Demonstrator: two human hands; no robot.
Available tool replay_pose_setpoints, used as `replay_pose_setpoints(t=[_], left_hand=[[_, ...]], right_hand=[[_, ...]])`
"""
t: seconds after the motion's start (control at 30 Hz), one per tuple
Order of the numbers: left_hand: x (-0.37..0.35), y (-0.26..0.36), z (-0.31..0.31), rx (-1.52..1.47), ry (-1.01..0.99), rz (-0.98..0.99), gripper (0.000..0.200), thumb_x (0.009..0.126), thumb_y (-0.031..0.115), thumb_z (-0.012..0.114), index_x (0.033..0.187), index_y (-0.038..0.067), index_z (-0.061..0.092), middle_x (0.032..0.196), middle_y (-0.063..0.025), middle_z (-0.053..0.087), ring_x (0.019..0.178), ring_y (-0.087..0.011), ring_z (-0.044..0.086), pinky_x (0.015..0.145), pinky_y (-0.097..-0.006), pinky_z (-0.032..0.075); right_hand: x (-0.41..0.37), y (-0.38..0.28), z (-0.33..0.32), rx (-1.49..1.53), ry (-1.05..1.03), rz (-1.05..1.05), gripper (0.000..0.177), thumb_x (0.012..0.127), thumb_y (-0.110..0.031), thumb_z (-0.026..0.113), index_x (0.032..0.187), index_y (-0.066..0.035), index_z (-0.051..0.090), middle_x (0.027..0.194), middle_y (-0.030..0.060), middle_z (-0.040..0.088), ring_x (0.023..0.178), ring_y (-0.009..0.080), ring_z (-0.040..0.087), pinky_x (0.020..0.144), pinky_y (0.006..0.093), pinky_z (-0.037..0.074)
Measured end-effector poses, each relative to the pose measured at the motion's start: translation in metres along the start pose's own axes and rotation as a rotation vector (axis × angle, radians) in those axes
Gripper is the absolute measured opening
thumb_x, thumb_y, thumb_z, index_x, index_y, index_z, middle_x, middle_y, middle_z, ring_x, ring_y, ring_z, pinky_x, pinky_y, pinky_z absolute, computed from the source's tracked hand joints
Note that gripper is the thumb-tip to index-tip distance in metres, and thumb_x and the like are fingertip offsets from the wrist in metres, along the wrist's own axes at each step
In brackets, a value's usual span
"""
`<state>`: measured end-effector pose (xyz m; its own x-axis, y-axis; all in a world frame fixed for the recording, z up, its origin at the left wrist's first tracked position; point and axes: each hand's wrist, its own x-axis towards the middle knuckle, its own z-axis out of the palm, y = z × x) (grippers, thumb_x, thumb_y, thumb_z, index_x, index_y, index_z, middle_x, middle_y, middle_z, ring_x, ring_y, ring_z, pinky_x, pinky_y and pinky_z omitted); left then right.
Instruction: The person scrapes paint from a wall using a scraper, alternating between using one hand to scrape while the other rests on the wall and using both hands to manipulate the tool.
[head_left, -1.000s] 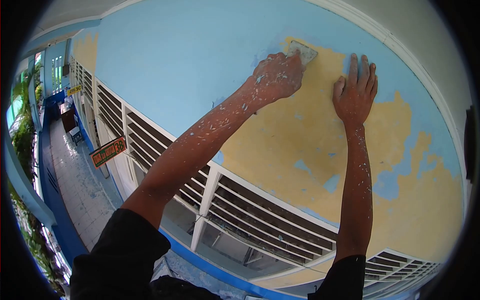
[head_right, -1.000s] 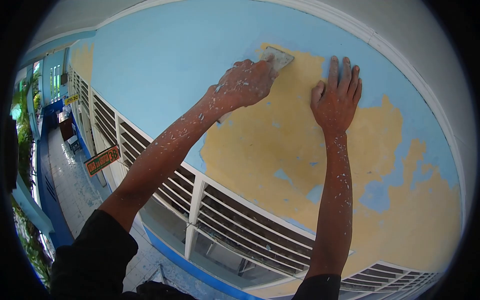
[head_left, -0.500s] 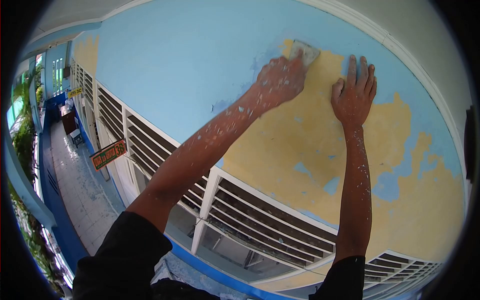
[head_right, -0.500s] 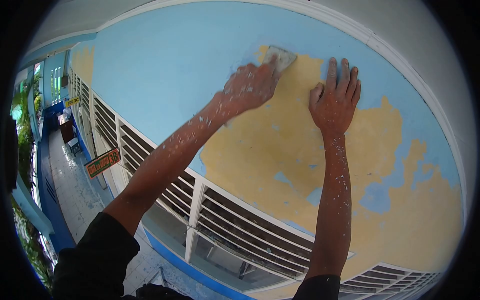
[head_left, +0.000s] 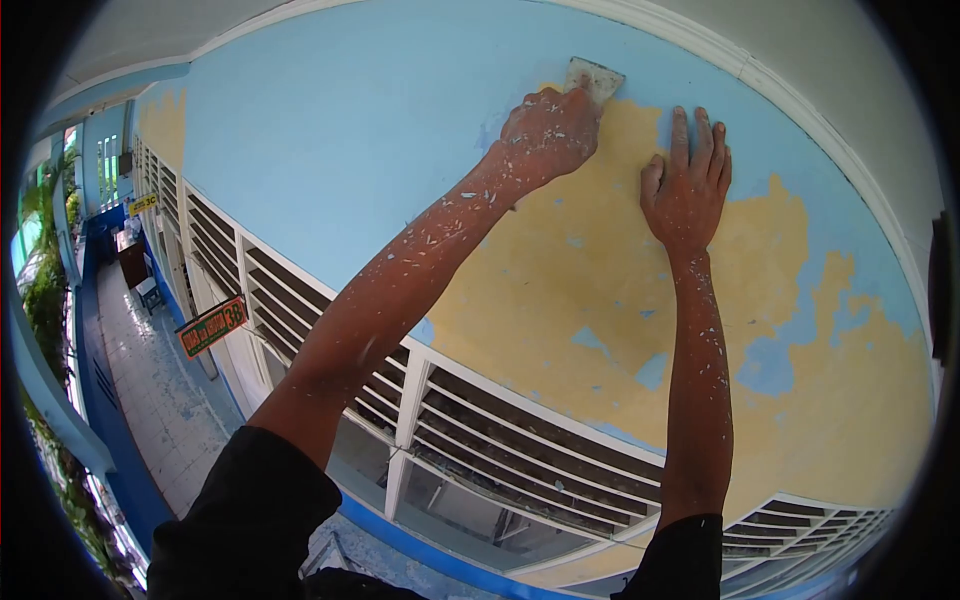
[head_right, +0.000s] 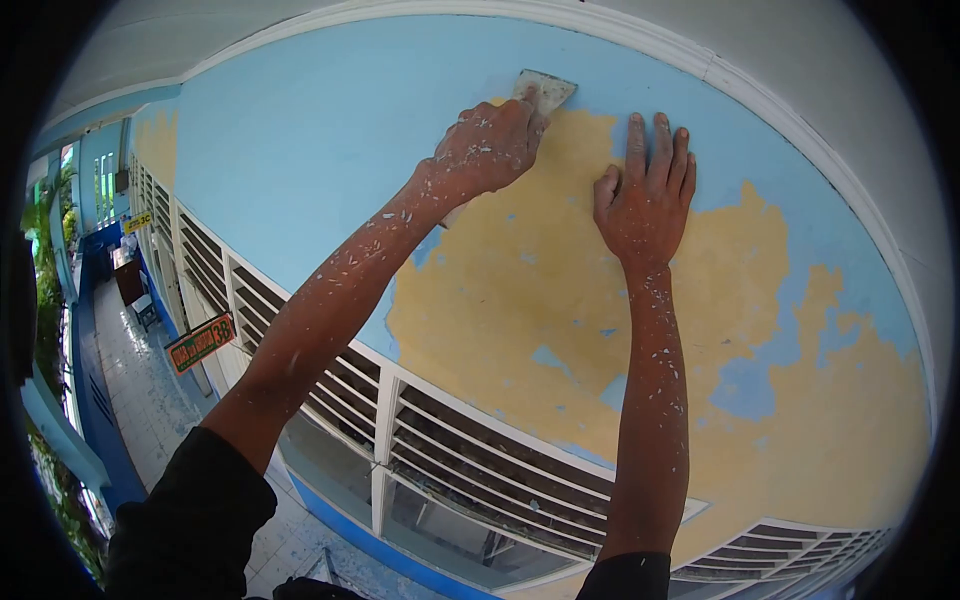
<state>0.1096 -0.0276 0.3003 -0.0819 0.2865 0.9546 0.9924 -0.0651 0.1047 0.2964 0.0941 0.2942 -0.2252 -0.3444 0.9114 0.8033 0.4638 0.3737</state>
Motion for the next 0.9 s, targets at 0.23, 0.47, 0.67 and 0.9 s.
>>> replay_pose_setpoints(t=[0.23,0.47,0.67,0.9], left_hand=[[-0.013,-0.001,0.002,0.047,-0.081,0.037,0.055,0.108,0.035,0.047,0.148,-0.003,0.05,0.086,-0.0297,0.073,0.08,-0.0478,0.072,0.079,-0.0564,0.058],[-0.027,-0.005,0.002,0.062,-0.184,-0.07,0.058,0.109,0.036,0.045,0.151,-0.004,0.046,0.087,-0.0302,0.073,0.078,-0.0479,0.072,0.08,-0.0575,0.057],[-0.02,-0.02,0.001,0.09,-0.074,0.001,0.052,0.11,0.033,0.044,0.144,-0.006,0.05,0.081,-0.0284,0.072,0.075,-0.0461,0.072,0.079,-0.0568,0.058],[0.0,-0.014,-0.021,0.044,-0.193,-0.085,0.045,0.109,0.034,0.045,0.125,-0.005,0.059,0.085,-0.0269,0.073,0.083,-0.0466,0.073,0.083,-0.0578,0.057]], right_hand=[[0.001,0.002,0.0,0.011,0.023,0.011,0.066,0.09,-0.022,0.061,0.153,-0.009,0.051,0.157,0.0184,0.046,0.149,0.0425,0.04,0.122,0.0564,0.032],[-0.001,0.002,-0.001,0.037,0.018,0.007,0.066,0.089,-0.021,0.06,0.153,-0.009,0.051,0.156,0.0184,0.046,0.149,0.0425,0.04,0.122,0.0562,0.032],[-0.001,0.0,0.001,0.005,0.015,0.023,0.065,0.09,-0.02,0.06,0.154,-0.009,0.05,0.157,0.0176,0.046,0.149,0.0423,0.04,0.122,0.056,0.033],[-0.004,0.0,0.0,0.015,0.014,0.013,0.066,0.089,-0.02,0.06,0.153,-0.01,0.051,0.157,0.0171,0.046,0.148,0.0417,0.04,0.122,0.0562,0.033]])
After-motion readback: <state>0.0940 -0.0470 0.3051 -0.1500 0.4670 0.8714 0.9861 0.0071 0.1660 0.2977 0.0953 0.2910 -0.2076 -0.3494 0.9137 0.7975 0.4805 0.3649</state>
